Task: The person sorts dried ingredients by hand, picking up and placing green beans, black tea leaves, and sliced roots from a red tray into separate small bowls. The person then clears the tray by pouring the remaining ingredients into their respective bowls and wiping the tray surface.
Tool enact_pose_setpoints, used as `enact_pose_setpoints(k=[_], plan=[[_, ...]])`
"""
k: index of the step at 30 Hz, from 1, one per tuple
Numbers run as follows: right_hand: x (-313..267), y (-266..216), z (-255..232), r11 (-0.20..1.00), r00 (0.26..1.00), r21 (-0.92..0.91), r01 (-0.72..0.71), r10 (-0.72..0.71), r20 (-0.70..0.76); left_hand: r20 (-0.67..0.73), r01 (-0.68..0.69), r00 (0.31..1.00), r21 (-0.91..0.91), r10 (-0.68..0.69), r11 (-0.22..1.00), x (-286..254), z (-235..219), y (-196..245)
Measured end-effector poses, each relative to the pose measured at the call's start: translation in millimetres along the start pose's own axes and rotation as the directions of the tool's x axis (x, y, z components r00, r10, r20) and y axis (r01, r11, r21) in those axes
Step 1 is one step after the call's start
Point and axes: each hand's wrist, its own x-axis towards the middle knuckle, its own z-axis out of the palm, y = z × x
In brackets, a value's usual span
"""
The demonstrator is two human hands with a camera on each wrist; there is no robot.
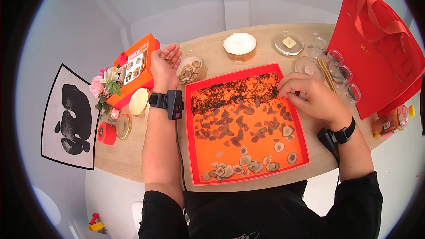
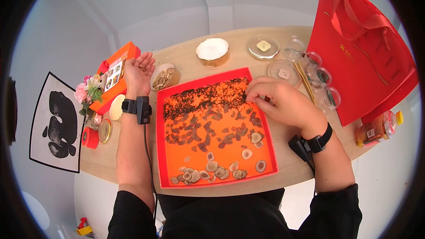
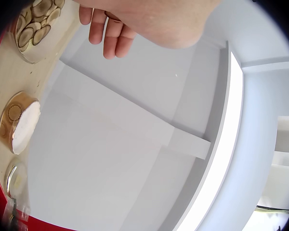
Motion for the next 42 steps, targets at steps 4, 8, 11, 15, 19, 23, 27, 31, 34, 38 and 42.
enact_pose_setpoints(k=[4,8,11,15,19,23,27,31,34,38,42], plan=[[-0.2,2.2,0.2,1.000,1.000,-0.015,0.018,-0.018,-0.003,0.081,-0.030,0.996,0.086,0.023,0.996,-6.5,1.8,5.4],[-0.3,0.8,-0.5,1.000,1.000,-0.016,0.021,-0.021,-0.003,0.175,-0.012,0.985,0.138,-0.012,0.990,-17.1,8.7,13.1],[-0.6,-0.1,-1.0,1.000,1.000,0.005,-0.002,0.002,0.003,0.196,-0.012,0.980,0.162,-0.021,0.987,-19.1,11.0,13.7],[-0.7,1.5,-0.3,1.000,1.000,0.019,-0.025,0.025,0.006,0.239,-0.034,0.971,0.173,-0.008,0.984,-20.0,10.9,13.3],[-0.8,2.5,-0.3,0.999,0.999,0.016,0.035,-0.035,-0.012,0.271,-0.092,0.962,0.215,0.031,0.972,-33.5,11.4,17.5],[-1.2,2.7,-1.3,0.998,0.998,0.005,0.059,-0.059,-0.017,0.515,-0.291,0.855,0.383,0.059,0.877,-92.4,17.0,41.9],[-1.5,-2.2,-0.5,0.998,0.998,-0.045,0.052,-0.053,-0.018,0.634,-0.449,0.769,0.443,0.083,0.776,-136.3,-7.3,39.4],[-1.8,-14.2,-3.7,0.998,0.999,-0.069,-0.013,0.016,0.035,0.671,-0.466,0.727,0.324,0.148,0.823,-141.8,-45.4,18.0],[-3.9,-29.6,-3.3,0.993,0.998,-0.096,0.066,-0.066,0.002,0.639,-0.500,0.727,0.243,0.251,0.831,-150.5,-56.8,3.3],[-10.6,-68.8,-9.5,0.934,0.977,-0.339,0.117,-0.048,0.207,0.619,-0.573,0.701,0.194,0.353,0.796,-160.7,-60.9,-2.4],[-17.2,-84.1,2.2,0.891,0.958,-0.449,0.067,0.069,0.279,0.616,-0.597,0.692,0.194,0.377,0.778,-166.6,-66.4,-4.6]])
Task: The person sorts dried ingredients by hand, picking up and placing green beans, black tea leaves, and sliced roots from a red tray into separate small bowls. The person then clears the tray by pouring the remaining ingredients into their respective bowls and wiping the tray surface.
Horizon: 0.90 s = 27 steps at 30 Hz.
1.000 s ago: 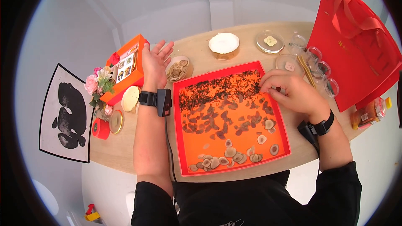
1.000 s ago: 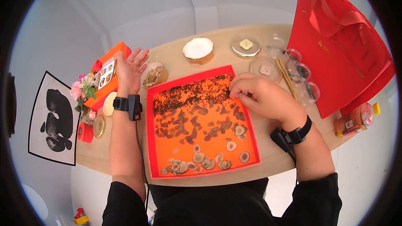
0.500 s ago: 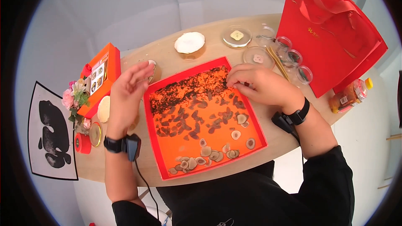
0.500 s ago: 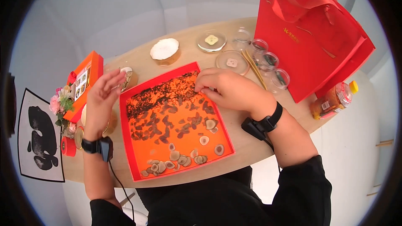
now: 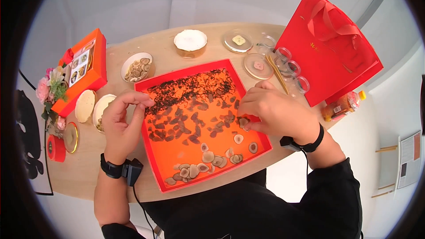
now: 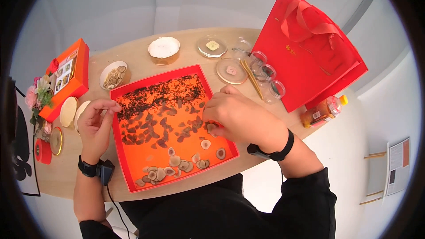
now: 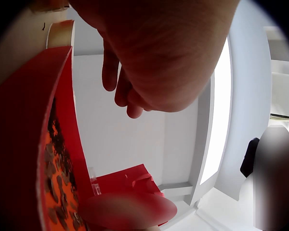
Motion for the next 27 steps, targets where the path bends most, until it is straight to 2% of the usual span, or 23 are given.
enact_pose_setpoints(k=[2,3,5,8,11,13,16,20,22,23,25,27], plan=[[-0.1,-3.0,4.4,1.000,1.000,-0.025,-0.016,0.016,0.021,0.050,-0.052,0.998,0.080,0.048,0.995,-1.5,1.3,3.8],[0.7,-5.2,4.8,0.998,0.997,-0.045,-0.038,0.041,0.065,0.038,-0.048,0.998,0.065,0.046,0.997,-1.9,2.3,6.4],[1.7,-8.0,6.0,0.995,0.991,-0.077,-0.057,0.066,0.120,0.083,-0.126,0.990,0.098,0.118,0.987,-0.8,4.7,11.8],[0.8,-10.1,8.6,0.993,0.996,-0.106,-0.043,0.050,0.068,0.118,-0.175,0.980,0.124,0.160,0.977,0.9,4.2,18.2],[0.7,-7.6,10.5,0.992,1.000,-0.126,0.000,0.002,0.022,0.104,-0.157,0.984,0.140,0.144,0.978,0.3,5.0,19.1],[-1.9,-3.5,12.4,0.998,1.000,-0.067,-0.022,0.022,0.005,0.093,-0.149,0.986,0.128,0.138,0.980,0.0,5.3,15.7],[-4.2,-5.3,7.5,0.998,0.997,-0.031,-0.054,0.055,0.053,0.091,-0.133,0.988,0.113,0.123,0.985,0.3,4.0,11.3],[-11.6,-11.2,-4.9,1.000,0.998,-0.011,-0.028,0.029,0.054,0.106,-0.094,0.991,0.094,0.084,0.991,0.0,3.9,10.5],[-13.7,-20.3,-13.4,0.991,0.980,0.047,-0.128,0.120,0.157,0.105,-0.083,0.992,0.078,0.075,0.994,-0.2,4.0,6.4],[-14.7,-21.7,-13.0,0.990,0.980,0.052,-0.134,0.125,0.158,0.101,-0.082,0.992,0.064,0.075,0.995,-0.4,4.0,4.7],[-14.7,-24.1,-12.4,0.990,0.955,0.068,-0.124,0.101,0.277,0.104,-0.064,0.993,0.060,0.057,0.996,-1.1,4.2,3.9],[-13.8,-26.3,-11.2,0.988,0.950,0.106,-0.112,0.076,0.302,0.106,-0.046,0.994,0.056,0.040,0.997,-0.7,4.6,3.3]])
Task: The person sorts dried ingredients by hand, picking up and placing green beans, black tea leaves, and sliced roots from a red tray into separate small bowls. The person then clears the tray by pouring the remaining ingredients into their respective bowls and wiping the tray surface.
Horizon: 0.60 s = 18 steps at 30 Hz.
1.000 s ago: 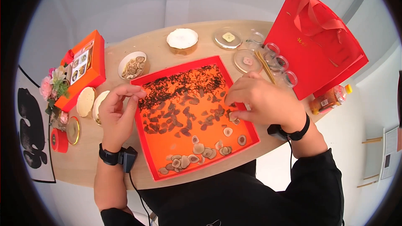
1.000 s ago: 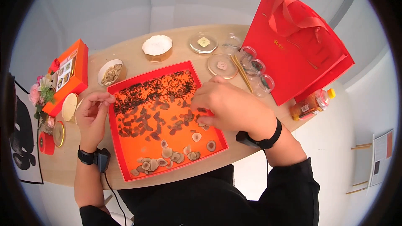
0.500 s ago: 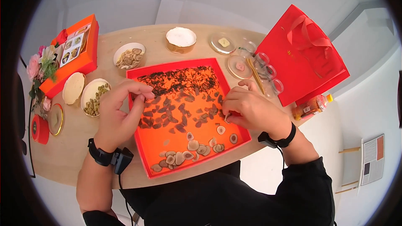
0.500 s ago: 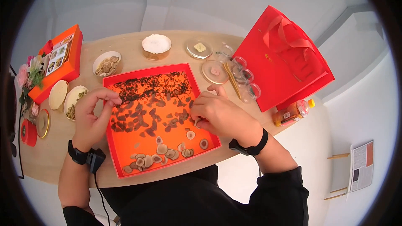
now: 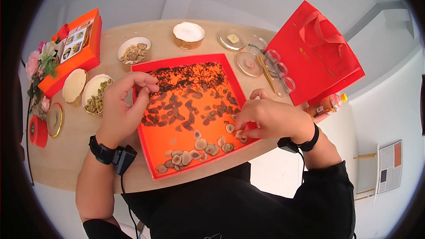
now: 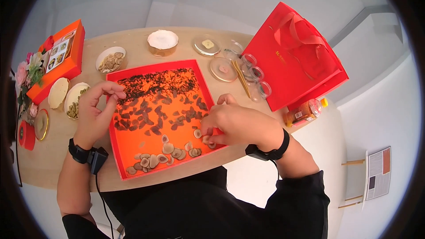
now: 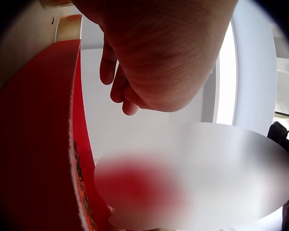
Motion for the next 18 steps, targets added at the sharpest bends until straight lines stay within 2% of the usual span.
enact_pose_setpoints(k=[2,4,5,8,10,11,13,14,16,17,18], plan=[[-0.7,-1.5,0.7,0.999,0.999,0.030,0.028,-0.028,0.032,-0.003,-0.005,1.000,-0.010,0.005,1.000,-0.2,-0.2,-0.9],[-1.3,-2.1,-0.4,0.994,0.998,-0.088,0.058,-0.059,-0.009,-0.010,-0.020,1.000,0.005,0.020,1.000,0.5,-0.8,-2.8],[-1.4,-2.9,-0.3,0.994,0.998,-0.088,0.061,-0.062,-0.006,-0.015,-0.034,0.999,0.020,0.034,0.999,0.5,-1.7,-3.6],[0.0,-5.2,3.0,0.992,0.997,-0.118,0.034,-0.026,0.071,-0.009,-0.024,1.000,0.014,0.024,1.000,1.2,-2.7,-3.1],[5.4,-6.0,6.7,0.977,0.987,-0.215,0.002,0.033,0.156,-0.012,-0.022,1.000,0.023,0.022,0.999,1.1,-2.1,-5.5],[7.0,-6.0,10.3,0.977,0.987,-0.214,0.006,0.028,0.158,-0.013,-0.023,1.000,0.031,0.023,0.999,1.1,-2.1,-6.3],[9.9,-6.2,18.9,0.976,0.993,-0.181,0.122,-0.120,0.020,0.000,-0.015,1.000,0.037,0.015,0.999,0.9,-3.2,-5.8],[11.8,-8.7,20.0,0.976,0.992,-0.179,0.126,-0.125,0.020,0.015,-0.009,1.000,0.039,0.008,0.999,0.7,-3.6,-5.4],[16.2,-14.7,20.9,0.996,0.991,-0.084,0.018,-0.006,0.136,0.015,-0.007,1.000,0.038,0.006,0.999,0.7,-2.9,-5.1],[20.1,-14.0,23.4,0.997,0.991,-0.080,0.022,-0.011,0.136,0.016,-0.008,1.000,0.033,0.008,0.999,0.7,-2.4,-5.3],[24.7,-12.3,26.5,0.995,0.987,-0.019,0.094,-0.091,0.132,0.018,-0.005,1.000,0.036,0.004,0.999,0.6,-1.8,-6.0]])
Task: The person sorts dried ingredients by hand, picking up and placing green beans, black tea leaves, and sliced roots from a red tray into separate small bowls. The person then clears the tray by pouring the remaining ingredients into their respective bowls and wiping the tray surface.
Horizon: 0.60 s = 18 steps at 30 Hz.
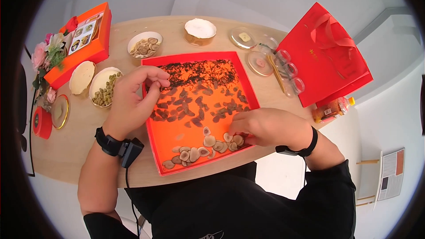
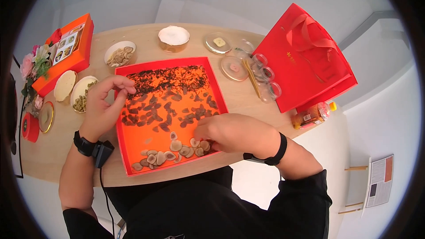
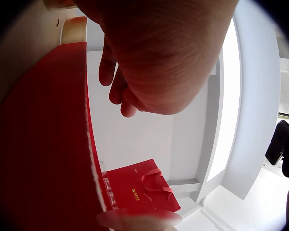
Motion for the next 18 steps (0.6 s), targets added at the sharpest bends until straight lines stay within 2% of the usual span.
enact_pose_setpoints(k=[1,2,4,5,7,8,10,11,13,18], plan=[[4.8,0.5,2.1,0.995,0.997,0.051,0.080,-0.080,-0.010,-0.006,-0.014,1.000,-0.002,0.014,1.000,0.0,0.5,-0.8],[9.7,-3.5,2.0,0.995,0.996,0.054,0.084,-0.084,-0.011,-0.012,-0.029,1.000,-0.003,0.029,1.000,0.2,0.7,-1.1],[19.8,-16.2,-0.8,0.973,0.992,0.196,0.121,-0.122,-0.006,-0.005,-0.022,1.000,0.004,0.022,1.000,-0.1,0.2,0.1],[24.7,-19.7,0.1,0.972,0.992,0.199,0.128,-0.129,-0.006,-0.002,-0.020,1.000,0.007,0.020,1.000,-0.1,-0.2,0.9],[33.7,-25.8,2.0,0.952,0.971,0.195,0.235,-0.225,-0.076,-0.001,-0.023,1.000,0.004,0.023,1.000,0.6,-0.3,2.4],[36.4,-27.5,0.7,0.949,0.969,0.197,0.245,-0.236,-0.072,-0.001,-0.030,1.000,-0.006,0.030,1.000,0.3,-0.6,2.6],[38.6,-28.9,-4.5,0.952,0.984,0.251,0.176,-0.178,-0.017,-0.001,-0.019,1.000,-0.008,0.019,1.000,-0.3,-1.6,0.1],[37.3,-28.7,-7.7,0.951,0.982,0.248,0.186,-0.190,-0.009,0.003,-0.013,1.000,-0.020,0.014,1.000,-0.6,-2.0,-1.3],[33.5,-28.0,-13.0,0.973,0.974,0.123,0.195,-0.177,-0.141,-0.007,-0.023,1.000,-0.025,0.023,0.999,-0.3,-2.2,-2.0],[43.4,-32.2,-3.1,0.968,0.967,0.060,0.242,-0.236,-0.096,0.005,-0.029,1.000,-0.005,0.029,1.000,-0.3,-2.1,-2.8]])
